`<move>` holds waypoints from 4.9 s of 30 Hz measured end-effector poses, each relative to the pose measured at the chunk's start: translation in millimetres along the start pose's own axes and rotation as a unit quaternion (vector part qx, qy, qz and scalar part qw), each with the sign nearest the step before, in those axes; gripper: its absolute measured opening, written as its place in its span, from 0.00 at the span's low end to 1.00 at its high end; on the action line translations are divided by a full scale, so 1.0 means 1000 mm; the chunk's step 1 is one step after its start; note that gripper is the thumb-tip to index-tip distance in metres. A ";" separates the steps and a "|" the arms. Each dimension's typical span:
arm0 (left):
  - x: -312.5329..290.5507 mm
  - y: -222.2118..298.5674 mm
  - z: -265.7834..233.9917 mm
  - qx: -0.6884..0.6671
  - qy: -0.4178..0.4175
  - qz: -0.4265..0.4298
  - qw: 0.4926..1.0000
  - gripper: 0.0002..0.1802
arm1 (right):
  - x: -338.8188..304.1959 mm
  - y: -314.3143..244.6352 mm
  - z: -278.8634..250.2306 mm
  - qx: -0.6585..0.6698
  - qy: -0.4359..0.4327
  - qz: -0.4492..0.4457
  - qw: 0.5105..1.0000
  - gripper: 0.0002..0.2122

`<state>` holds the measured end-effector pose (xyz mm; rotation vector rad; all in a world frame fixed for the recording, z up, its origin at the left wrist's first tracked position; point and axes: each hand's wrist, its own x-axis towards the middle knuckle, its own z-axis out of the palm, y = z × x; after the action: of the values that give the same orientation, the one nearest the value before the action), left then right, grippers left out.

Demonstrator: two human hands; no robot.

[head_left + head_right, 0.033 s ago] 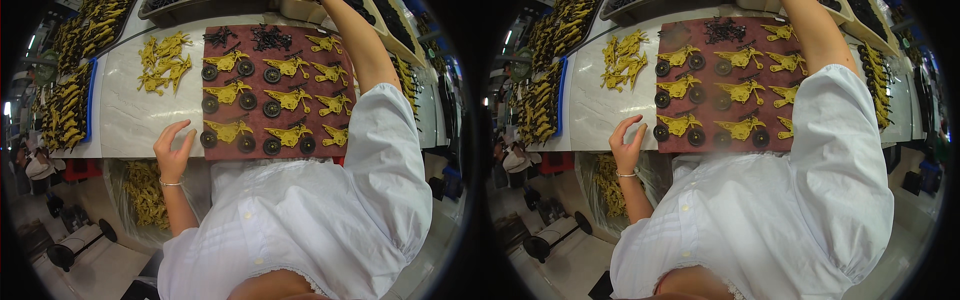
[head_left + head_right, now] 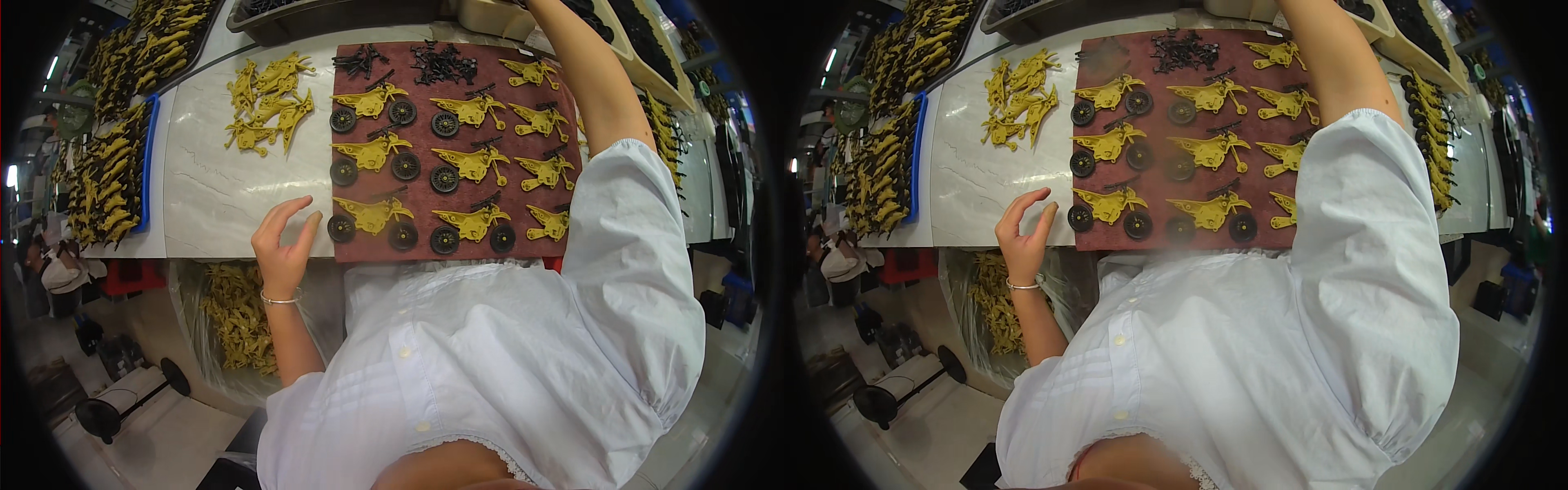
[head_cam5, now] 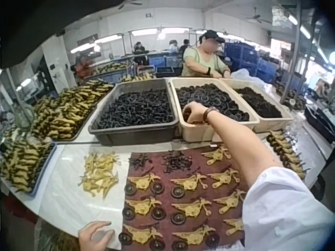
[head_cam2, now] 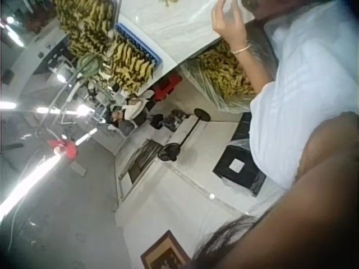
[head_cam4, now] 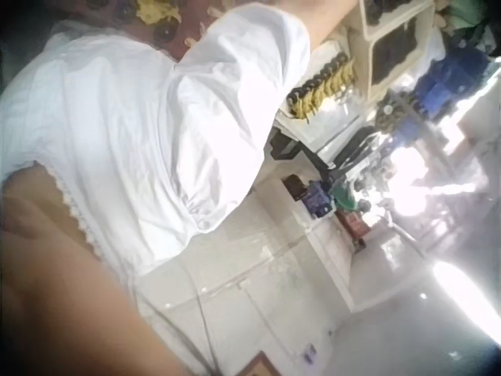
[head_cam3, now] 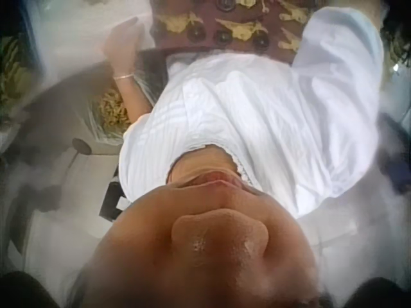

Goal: The person assembles small plastic toy motorcycles by hand, attaching toy wheels to toy motorcycle bodies.

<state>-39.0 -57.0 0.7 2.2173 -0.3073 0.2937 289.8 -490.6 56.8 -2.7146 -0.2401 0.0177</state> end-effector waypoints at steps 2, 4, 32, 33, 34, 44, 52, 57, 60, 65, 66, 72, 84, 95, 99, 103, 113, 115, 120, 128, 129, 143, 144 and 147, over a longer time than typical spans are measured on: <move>0.001 0.000 0.001 -0.013 -0.001 0.000 1.000 0.12 | -0.003 0.011 -0.008 0.130 0.044 0.025 0.990 0.16; 0.003 0.002 0.002 -0.023 -0.003 -0.002 1.000 0.12 | -0.002 0.025 -0.012 0.159 0.087 0.022 0.983 0.16; 0.077 0.117 0.131 -0.780 -0.195 -0.287 0.521 0.21 | -0.286 -0.145 0.029 0.306 0.030 -0.153 0.939 0.29; 0.074 0.111 0.134 -0.804 -0.180 -0.296 0.484 0.19 | -0.290 -0.146 0.026 0.332 0.000 -0.074 0.940 0.32; 0.072 0.108 0.140 -0.803 -0.184 -0.298 0.482 0.19 | -0.294 -0.142 0.029 0.332 0.002 -0.070 0.941 0.32; 0.056 0.116 0.145 -0.727 -0.265 -0.335 0.538 0.13 | -0.313 -0.134 0.031 0.241 0.024 -0.128 0.962 0.32; 0.048 0.096 0.145 -0.734 -0.179 -0.382 0.531 0.10 | -0.324 -0.103 0.025 0.369 0.071 0.009 0.927 0.23; 0.055 0.099 0.123 -0.457 -0.218 -0.223 0.833 0.08 | -0.327 -0.067 0.048 0.354 0.017 0.043 0.934 0.17; 0.057 0.093 0.127 -0.232 -0.184 0.001 0.955 0.09 | -0.324 -0.067 0.053 0.282 -0.021 0.035 0.959 0.16; 0.068 0.101 0.132 0.101 -0.253 0.145 0.951 0.15 | -0.316 -0.063 0.058 0.250 -0.050 0.028 0.967 0.14; 0.070 0.103 0.133 0.169 -0.304 0.129 0.929 0.15 | -0.315 -0.061 0.062 0.264 -0.042 -0.002 0.964 0.13; 0.079 0.101 0.136 0.197 -0.333 0.131 0.913 0.17 | -0.309 -0.066 0.065 0.266 -0.043 -0.009 0.963 0.12; 0.081 0.101 0.131 0.173 -0.343 0.121 0.915 0.18 | -0.303 -0.070 0.060 0.195 0.028 0.041 0.980 0.13; 0.049 0.113 0.115 0.001 -0.351 0.140 0.926 0.15 | -0.257 -0.043 0.085 0.155 0.063 0.022 0.986 0.15; 0.051 0.097 0.117 -0.201 -0.338 0.079 0.916 0.14 | -0.254 -0.044 0.086 0.124 0.089 0.021 0.988 0.17; 0.060 0.100 0.110 -0.311 -0.368 -0.141 0.865 0.11 | -0.255 -0.046 0.083 0.134 0.092 0.030 0.986 0.16; 0.064 0.101 0.121 -0.135 -0.370 0.064 0.917 0.17 | -0.255 -0.051 0.079 0.055 0.101 0.028 0.993 0.14; 0.060 0.097 0.126 -0.133 -0.405 0.107 0.898 0.18 | -0.253 -0.047 0.080 0.049 0.102 0.020 0.993 0.14; 0.049 0.106 0.132 -0.014 -0.389 0.123 0.913 0.18 | -0.254 -0.044 0.080 0.092 0.103 0.021 0.990 0.13; 0.042 0.111 0.135 0.041 -0.376 0.115 0.919 0.16 | -0.254 -0.045 0.073 0.112 0.119 0.007 0.986 0.09; 0.042 0.111 0.135 0.028 -0.371 0.117 0.921 0.15 | -0.254 -0.043 0.072 0.112 0.119 0.006 0.987 0.09; 0.041 0.112 0.130 0.000 -0.364 0.113 0.925 0.16 | -0.256 -0.049 0.071 0.146 0.087 -0.033 0.985 0.07; 0.042 0.113 0.130 0.002 -0.361 0.117 0.925 0.16 | -0.256 -0.049 0.073 0.147 0.088 -0.034 0.985 0.07; 0.045 0.110 0.132 -0.007 -0.354 0.123 0.927 0.16 | -0.254 -0.045 0.078 0.116 0.092 -0.041 0.988 0.07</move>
<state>-17.9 -232.1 15.0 2.1975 -0.9745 -0.4004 28.8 -461.6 -2.1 -2.4531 -0.2766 -0.2140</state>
